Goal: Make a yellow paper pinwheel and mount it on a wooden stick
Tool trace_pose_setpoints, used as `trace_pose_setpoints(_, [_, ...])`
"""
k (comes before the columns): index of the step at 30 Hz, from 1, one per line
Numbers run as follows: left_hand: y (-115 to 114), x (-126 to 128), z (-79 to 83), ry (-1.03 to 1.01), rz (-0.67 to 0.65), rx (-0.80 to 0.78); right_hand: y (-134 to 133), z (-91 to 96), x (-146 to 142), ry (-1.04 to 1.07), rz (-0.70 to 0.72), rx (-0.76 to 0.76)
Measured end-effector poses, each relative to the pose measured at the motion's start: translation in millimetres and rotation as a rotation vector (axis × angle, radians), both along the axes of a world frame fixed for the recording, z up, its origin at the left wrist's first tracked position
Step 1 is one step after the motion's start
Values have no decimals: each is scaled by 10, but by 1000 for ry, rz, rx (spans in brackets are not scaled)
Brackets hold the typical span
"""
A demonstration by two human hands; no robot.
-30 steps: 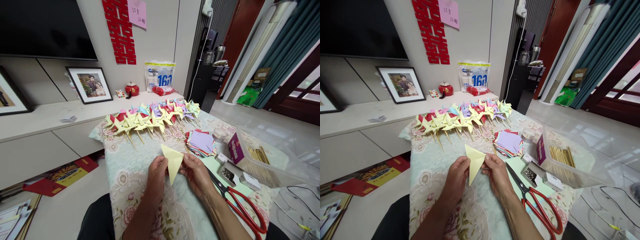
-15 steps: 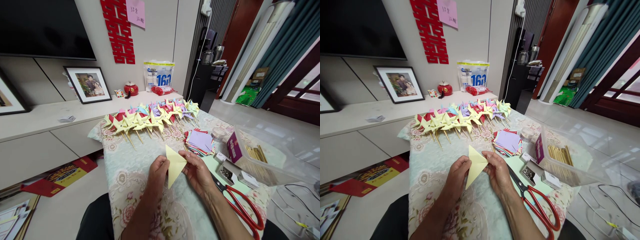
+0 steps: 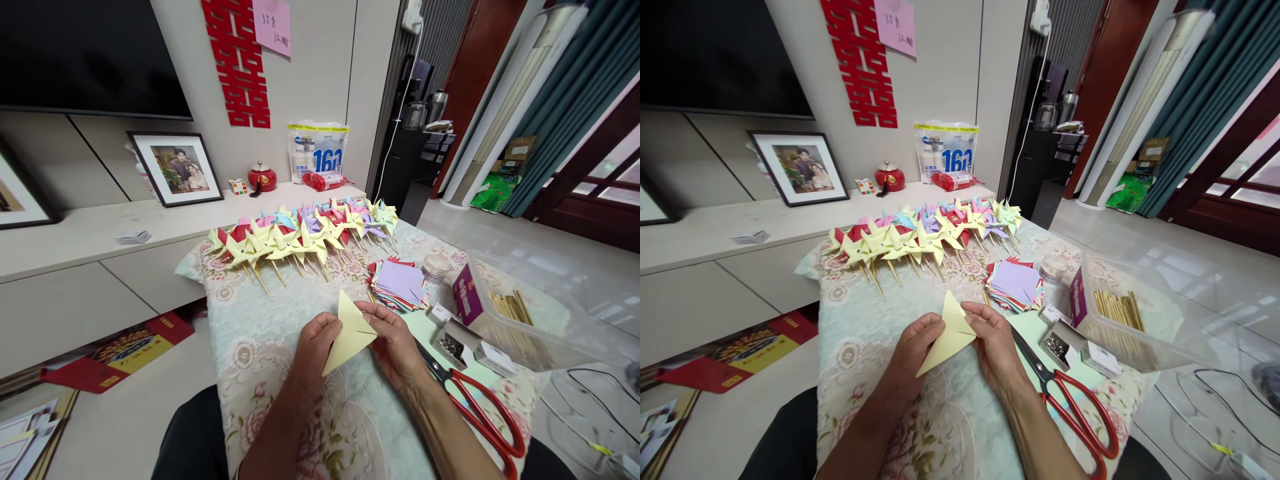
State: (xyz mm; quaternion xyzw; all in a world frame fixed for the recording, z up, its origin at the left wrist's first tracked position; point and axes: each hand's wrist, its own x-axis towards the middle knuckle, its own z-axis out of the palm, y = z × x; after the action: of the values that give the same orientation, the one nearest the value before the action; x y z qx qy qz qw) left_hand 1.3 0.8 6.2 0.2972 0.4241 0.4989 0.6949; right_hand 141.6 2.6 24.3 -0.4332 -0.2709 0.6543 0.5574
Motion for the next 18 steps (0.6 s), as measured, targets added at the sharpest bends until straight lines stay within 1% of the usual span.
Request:
trace_pose_setpoints(2, [2,-7,-22,16,13,6,-8,4,-4,-11,35,2])
trace_pose_setpoints(6, [0,-11,-17,23,-33,10,-29,25,3,-18,137,-5])
trace_pose_setpoints(9, [-9,-8,28,5,-61,1,-31,29,8,-26,149,-13])
trace_pose_setpoints(12, [-13,-14,71,-55,-57,3,-17,11,6,-17,95,-21])
trace_pose_setpoints(14, [-12,-21,75,-56,-31,46,-5,-5,3,-16,42,-18])
trace_pose_setpoints(16, [-13,-18,55,24,-23,130,4,-14,2,-35,-25,0])
trace_pose_setpoints(18, [-25,2,24,180,-40,255,8,-12,3,-59,-95,19])
